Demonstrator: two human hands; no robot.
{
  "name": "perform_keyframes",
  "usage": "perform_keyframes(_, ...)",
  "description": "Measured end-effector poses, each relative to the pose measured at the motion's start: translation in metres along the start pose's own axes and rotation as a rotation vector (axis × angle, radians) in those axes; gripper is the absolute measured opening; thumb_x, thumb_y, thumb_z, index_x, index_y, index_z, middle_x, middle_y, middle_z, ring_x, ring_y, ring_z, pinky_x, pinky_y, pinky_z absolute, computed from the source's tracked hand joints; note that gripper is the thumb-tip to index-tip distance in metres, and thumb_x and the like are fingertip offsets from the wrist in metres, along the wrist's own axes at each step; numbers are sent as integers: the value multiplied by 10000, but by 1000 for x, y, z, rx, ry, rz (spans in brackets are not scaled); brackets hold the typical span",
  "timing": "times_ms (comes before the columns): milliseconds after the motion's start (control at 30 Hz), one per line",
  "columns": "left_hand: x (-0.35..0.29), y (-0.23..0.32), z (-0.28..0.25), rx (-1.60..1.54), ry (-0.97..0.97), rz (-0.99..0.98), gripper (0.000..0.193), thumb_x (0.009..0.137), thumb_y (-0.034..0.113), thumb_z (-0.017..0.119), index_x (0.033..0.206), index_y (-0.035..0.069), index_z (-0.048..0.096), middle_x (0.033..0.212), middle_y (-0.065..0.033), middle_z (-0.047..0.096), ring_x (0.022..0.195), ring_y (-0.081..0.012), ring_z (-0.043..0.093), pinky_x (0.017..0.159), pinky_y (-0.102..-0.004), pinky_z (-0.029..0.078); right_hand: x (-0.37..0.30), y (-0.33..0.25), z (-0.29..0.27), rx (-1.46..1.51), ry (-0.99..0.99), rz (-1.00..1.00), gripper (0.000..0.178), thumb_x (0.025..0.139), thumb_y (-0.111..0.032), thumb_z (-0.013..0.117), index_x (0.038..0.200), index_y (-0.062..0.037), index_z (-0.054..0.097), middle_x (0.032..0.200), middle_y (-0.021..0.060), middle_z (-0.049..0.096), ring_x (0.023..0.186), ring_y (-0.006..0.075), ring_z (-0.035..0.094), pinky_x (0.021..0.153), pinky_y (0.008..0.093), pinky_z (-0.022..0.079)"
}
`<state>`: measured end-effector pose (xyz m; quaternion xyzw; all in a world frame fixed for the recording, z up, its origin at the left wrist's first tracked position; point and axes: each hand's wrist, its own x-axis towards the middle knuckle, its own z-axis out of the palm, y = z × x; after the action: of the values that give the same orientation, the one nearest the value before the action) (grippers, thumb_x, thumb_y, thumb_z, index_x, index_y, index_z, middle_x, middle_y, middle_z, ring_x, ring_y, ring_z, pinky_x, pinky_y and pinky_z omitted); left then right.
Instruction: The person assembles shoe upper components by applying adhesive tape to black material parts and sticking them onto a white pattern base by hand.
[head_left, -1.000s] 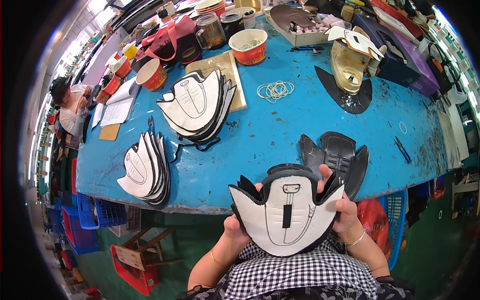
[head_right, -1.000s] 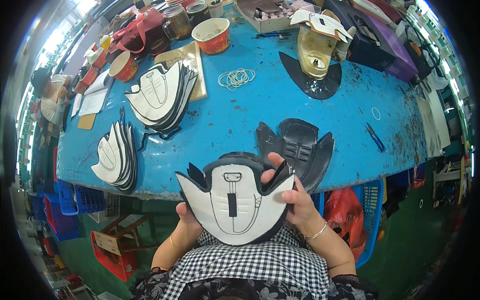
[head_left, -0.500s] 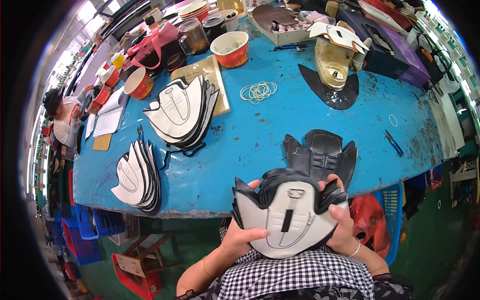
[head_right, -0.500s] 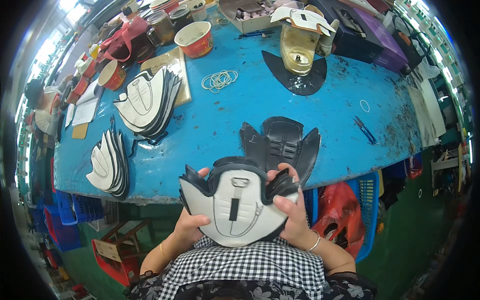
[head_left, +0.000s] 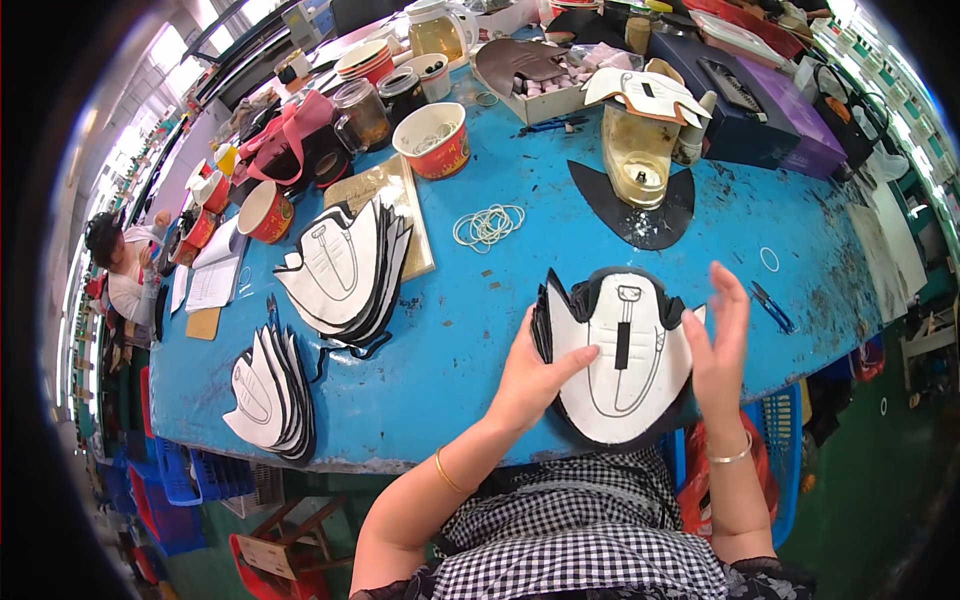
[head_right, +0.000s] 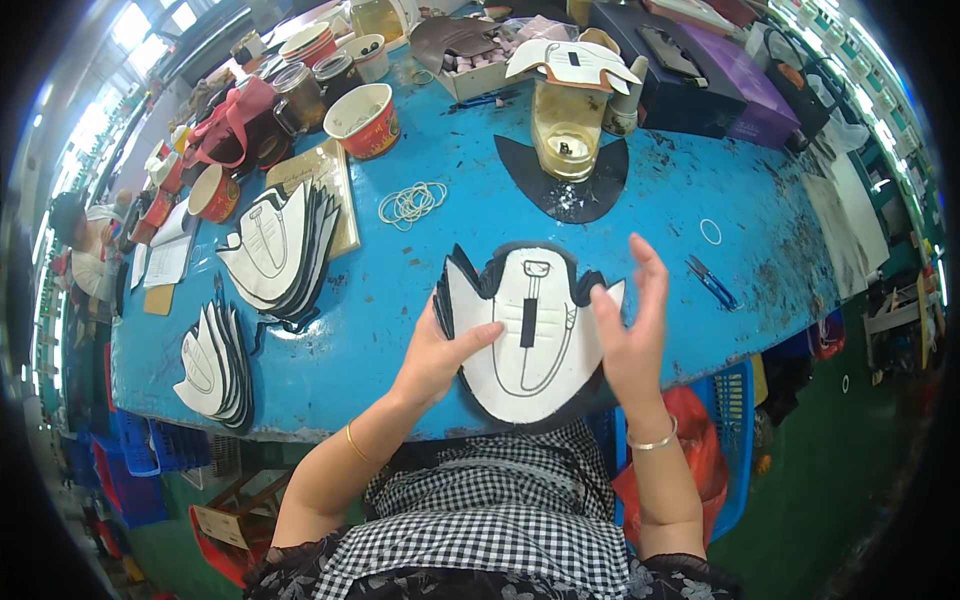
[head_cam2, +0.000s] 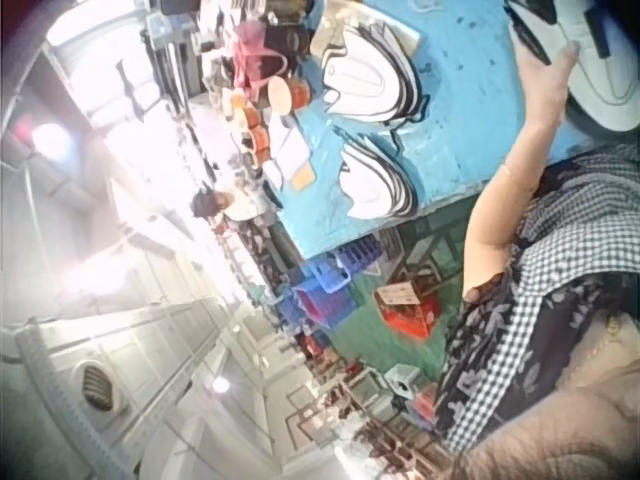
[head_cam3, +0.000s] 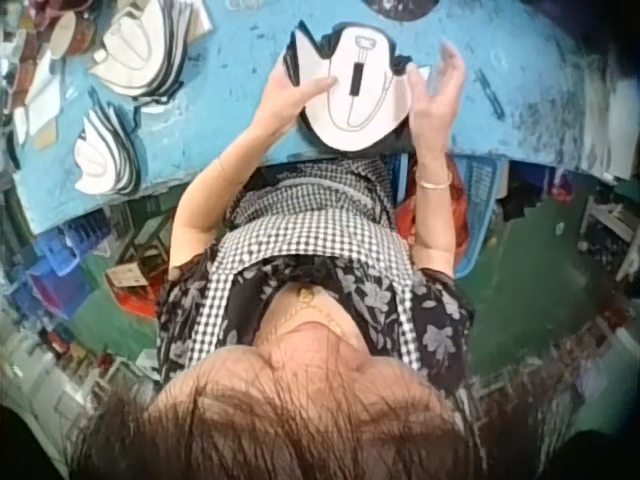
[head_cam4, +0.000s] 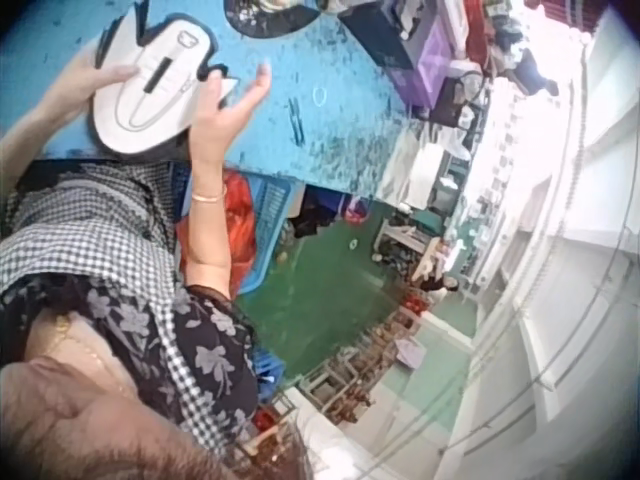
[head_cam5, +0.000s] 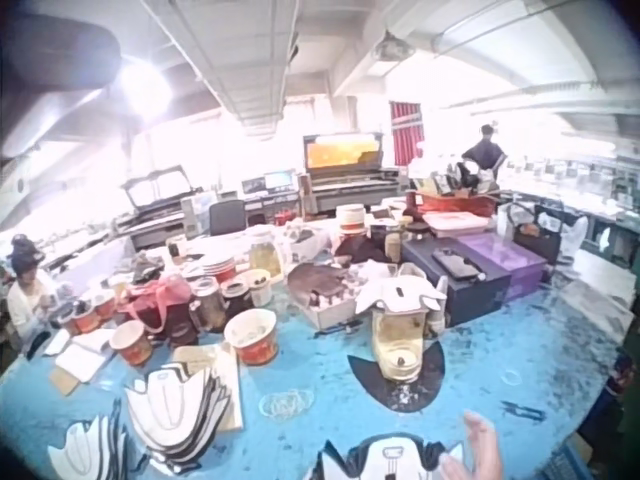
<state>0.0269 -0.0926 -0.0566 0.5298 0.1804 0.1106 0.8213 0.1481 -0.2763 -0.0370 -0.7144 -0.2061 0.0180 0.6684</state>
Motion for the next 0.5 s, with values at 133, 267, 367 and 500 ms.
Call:
perform_keyframes(133, 0, 4, -2, 44, -3, 30, 663, 806, 113, 778, 1345, 11, 404, 1221, -108, 580, 1136, -184, 559, 987, -334, 457, -10, -47, 31, -705, -481, -559, 683, 837, -279, 685, 1391, 13, 413, 1449, 212, 412, 1355, 325, 395, 1131, 493, 264)
perform_keyframes(267, 4, 14, -15, 157, -59, -61, 699, 808, 149, 778, 1371, 16, 386, 1223, -94, 578, 1142, -170, 545, 981, -331, 457, -24, -37, 47, -846, -701, -542, 882, 782, -509, 692, 1395, 51, 397, 1482, 216, 373, 1400, 331, 325, 1139, 524, 207)
perform_keyframes(367, 23, 45, -43, 350, -90, -110, 586, 845, 112, 722, 1356, 44, 444, 1204, -91, 578, 1067, -152, 577, 900, -317, 494, -23, -37, 46, -853, -754, -531, 831, 792, -510, 682, 1393, 5, 429, 1481, 208, 377, 1396, 335, 326, 1131, 530, 216)
perform_keyframes(500, 64, 66, -90, 969, 8, 162, 376, 866, 90, 682, 1219, 46, 560, 1089, -97, 604, 904, -155, 628, 755, -302, 521, -22, -40, 49, -862, -778, -523, 718, 801, -498, 677, 1362, -85, 503, 1463, 182, 409, 1381, 332, 344, 1122, 527, 226)
